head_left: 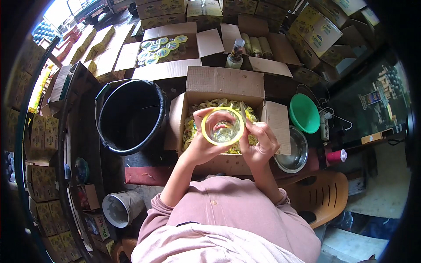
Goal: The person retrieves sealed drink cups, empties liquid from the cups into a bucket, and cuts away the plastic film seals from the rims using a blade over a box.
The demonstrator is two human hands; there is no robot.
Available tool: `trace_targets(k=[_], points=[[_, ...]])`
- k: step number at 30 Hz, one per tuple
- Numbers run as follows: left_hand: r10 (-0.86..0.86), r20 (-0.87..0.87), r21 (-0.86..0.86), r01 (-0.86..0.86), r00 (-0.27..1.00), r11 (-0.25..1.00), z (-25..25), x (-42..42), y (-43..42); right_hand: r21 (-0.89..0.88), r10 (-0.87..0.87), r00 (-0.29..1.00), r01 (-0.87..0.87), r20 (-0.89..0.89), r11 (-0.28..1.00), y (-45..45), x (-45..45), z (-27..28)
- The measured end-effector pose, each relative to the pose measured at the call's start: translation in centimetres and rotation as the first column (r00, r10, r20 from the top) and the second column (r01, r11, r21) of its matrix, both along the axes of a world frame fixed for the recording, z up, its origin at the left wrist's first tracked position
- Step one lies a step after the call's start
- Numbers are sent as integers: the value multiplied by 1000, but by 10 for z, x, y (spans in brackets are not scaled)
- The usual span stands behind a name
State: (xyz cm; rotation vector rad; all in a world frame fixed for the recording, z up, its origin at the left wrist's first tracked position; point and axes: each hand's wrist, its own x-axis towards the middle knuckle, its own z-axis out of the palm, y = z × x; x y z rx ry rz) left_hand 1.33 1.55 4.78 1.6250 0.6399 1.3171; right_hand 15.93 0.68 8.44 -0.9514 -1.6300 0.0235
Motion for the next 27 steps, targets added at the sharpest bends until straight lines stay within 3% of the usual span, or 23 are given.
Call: trace_targets(k=[3,7,11,18,27], points=[[12,-135,55,-5,991,998,1,-3,1,-27,30,999,-31,-21,999,4,4,1],[31,248,-129,1,968,992,3,5,-1,-59,73,992,-79,-98,995,6,6,-2],[33,197,-56,-22,980,998,3,2,5,-56,-3,996,-3,-94,998,2,4,-4],[42,262,-127,-9,964,992,0,7,2,-37,-69,997,67,-47,997,-6,-1,-13],[84,111,-29,-82,990,996,-6,11,3,-16,-98,995,98,-16,995,-4,-1,-11]])
